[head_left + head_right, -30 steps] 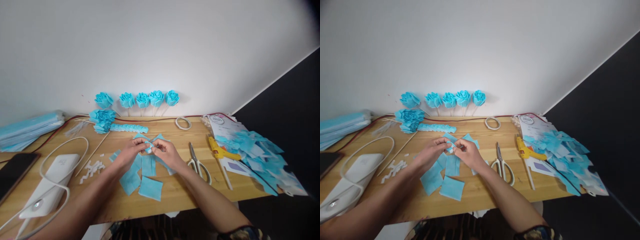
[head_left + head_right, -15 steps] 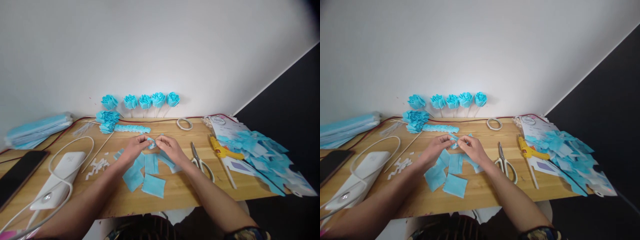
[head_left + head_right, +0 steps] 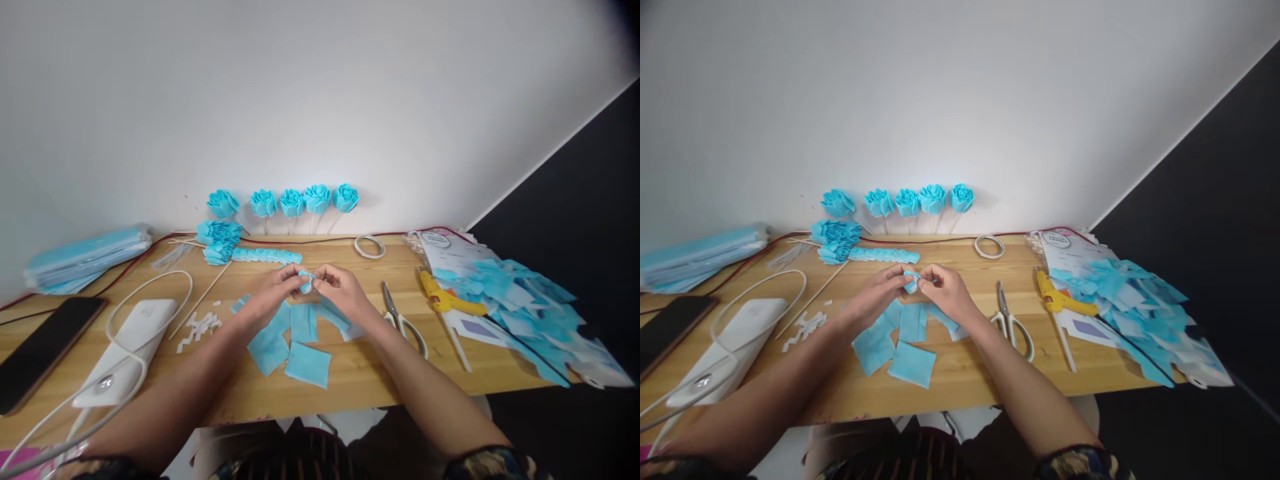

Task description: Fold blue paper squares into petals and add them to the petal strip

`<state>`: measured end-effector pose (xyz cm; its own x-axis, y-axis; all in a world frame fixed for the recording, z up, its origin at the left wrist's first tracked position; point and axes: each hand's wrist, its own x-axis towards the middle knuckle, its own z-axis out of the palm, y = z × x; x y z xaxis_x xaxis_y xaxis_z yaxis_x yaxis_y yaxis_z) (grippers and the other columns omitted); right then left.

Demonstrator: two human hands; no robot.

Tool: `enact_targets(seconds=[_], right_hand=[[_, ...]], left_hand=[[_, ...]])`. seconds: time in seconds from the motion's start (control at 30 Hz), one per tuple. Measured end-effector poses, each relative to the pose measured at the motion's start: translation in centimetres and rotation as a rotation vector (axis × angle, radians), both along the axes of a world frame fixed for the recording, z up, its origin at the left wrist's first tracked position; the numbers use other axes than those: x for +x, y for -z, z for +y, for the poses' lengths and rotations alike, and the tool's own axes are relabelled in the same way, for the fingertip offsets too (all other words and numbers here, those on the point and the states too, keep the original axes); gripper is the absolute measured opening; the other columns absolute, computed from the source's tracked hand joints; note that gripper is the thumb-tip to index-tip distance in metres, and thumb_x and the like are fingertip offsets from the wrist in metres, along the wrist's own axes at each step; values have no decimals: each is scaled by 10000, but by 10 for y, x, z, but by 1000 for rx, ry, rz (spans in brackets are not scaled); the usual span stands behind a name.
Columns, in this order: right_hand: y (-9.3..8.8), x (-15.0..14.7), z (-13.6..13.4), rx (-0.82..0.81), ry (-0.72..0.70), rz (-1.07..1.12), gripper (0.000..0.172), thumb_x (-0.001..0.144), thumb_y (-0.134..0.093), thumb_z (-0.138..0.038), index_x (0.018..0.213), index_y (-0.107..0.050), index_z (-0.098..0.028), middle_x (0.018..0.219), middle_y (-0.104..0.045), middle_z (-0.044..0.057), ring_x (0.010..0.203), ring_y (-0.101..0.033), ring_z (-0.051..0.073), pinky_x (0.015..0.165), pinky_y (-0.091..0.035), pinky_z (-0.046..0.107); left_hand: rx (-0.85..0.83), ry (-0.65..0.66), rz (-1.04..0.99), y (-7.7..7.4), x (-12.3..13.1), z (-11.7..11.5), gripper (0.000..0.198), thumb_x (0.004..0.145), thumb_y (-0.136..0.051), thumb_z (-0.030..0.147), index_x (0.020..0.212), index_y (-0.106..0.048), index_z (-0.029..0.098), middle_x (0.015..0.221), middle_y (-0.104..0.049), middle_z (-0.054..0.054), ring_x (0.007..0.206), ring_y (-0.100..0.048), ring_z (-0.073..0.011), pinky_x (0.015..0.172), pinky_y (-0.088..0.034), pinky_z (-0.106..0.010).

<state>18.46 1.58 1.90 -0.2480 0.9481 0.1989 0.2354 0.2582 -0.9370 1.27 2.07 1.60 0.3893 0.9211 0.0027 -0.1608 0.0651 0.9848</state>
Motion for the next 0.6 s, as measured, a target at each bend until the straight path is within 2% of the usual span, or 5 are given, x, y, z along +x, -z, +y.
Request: enact_targets(seconds=[0.17, 0.33, 0.43, 0.53, 0.6], right_hand=[[-3, -1, -2, -30, -28, 96, 123, 774, -585, -287, 715, -551, -185, 682, -558, -34, 640, -509, 112, 613, -401, 231], [-1, 6, 4, -34, 29, 111, 124, 762, -600, -286, 709, -561, -182, 669, -550, -39, 631, -501, 109, 610, -384, 233], [0, 9, 7, -44, 47, 128, 131, 755, -598, -296, 709, -555, -182, 659, -529, -43, 617, -482, 105, 600, -375, 233], [0, 8, 6, -12, 36, 74, 145, 762, -598, -306, 702, -551, -181, 662, -527, -41, 614, -473, 103, 588, -371, 230], [1, 6, 4, 15, 37, 25, 138, 761, -605, -299, 705, -562, -180, 669, -547, -37, 622, -484, 105, 592, -380, 230]], left_hand=[[-116, 116, -203, 3, 3, 2, 201, 772, -669, 326, 863, -588, 166, 755, -526, 7, 691, -482, -126, 620, -383, -244], [-182, 266, -179, -2, -5, 13, 309, 811, -601, 455, 923, -614, 168, 848, -598, -39, 805, -575, -188, 724, -442, -307], [-70, 163, -13, -8, -10, 17, 301, 825, -590, 469, 897, -624, 178, 864, -608, -32, 839, -577, -187, 737, -439, -300], [62, 10, 197, -14, -10, 15, 283, 799, -633, 447, 863, -638, 171, 797, -607, -13, 762, -549, -157, 710, -419, -275], [85, -36, 281, -16, -8, 12, 272, 770, -659, 428, 821, -640, 161, 740, -594, 0, 709, -523, -142, 689, -404, -264]])
